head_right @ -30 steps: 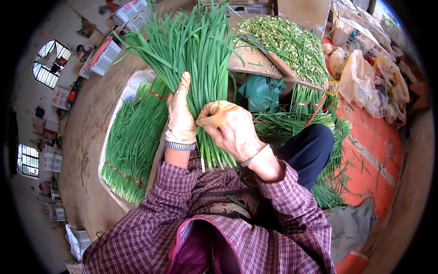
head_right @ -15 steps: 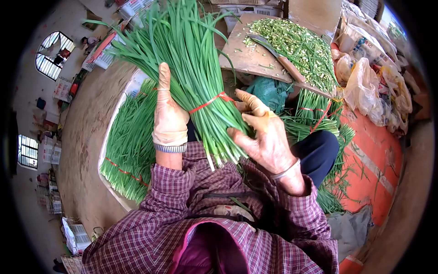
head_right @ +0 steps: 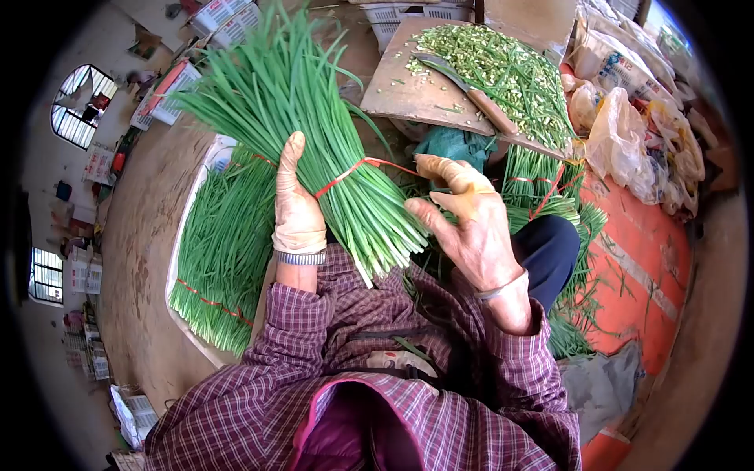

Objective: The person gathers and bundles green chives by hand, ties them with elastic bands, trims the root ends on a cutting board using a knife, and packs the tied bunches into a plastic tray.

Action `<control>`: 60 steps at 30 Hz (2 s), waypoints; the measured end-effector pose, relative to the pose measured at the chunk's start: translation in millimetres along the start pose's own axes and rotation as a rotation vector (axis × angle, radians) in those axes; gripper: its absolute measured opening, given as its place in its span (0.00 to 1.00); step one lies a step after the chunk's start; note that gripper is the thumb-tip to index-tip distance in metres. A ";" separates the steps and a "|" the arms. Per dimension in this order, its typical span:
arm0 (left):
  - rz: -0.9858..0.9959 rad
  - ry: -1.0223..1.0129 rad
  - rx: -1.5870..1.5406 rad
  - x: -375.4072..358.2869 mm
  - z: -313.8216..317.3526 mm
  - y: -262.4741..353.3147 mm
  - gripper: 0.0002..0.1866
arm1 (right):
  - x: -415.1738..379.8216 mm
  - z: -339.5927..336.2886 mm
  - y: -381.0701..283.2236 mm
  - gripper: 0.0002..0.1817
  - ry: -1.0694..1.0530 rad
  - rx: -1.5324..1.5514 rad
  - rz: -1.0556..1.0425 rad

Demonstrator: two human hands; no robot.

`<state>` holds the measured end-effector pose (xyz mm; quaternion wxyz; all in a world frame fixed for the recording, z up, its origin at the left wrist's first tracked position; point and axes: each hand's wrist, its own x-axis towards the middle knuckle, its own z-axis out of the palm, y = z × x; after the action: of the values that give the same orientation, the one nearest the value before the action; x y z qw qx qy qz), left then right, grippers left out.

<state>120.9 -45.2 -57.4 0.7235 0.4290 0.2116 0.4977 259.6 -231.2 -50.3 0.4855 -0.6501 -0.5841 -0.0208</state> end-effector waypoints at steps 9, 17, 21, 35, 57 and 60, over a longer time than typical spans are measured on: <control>0.047 0.008 -0.017 13.2 -14.8 15.6 0.34 | -12.1 33.9 -23.9 0.03 0.040 -0.105 -0.106; 0.046 0.095 -0.020 21.1 -37.9 8.4 0.37 | -8.8 45.4 -26.2 0.05 0.085 -0.238 0.065; 0.030 0.084 -0.053 18.5 -33.9 10.4 0.35 | -3.0 46.2 -25.4 0.08 0.120 -0.352 -0.052; 0.046 0.040 -0.042 14.3 -22.6 10.7 0.31 | 10.4 52.5 -23.8 0.08 -0.011 -0.501 -0.072; 0.076 0.076 -0.080 13.3 -24.4 17.1 0.30 | 1.4 1.0 -33.0 0.03 -0.281 -0.018 -0.068; 0.092 0.076 -0.024 12.6 -22.2 16.5 0.32 | 13.1 16.5 -42.0 0.05 -0.144 0.042 -0.011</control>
<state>100.9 -22.6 -54.2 0.6964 0.4106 0.2130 0.5488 222.2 -217.2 -25.7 0.4556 -0.6362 -0.6215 0.0359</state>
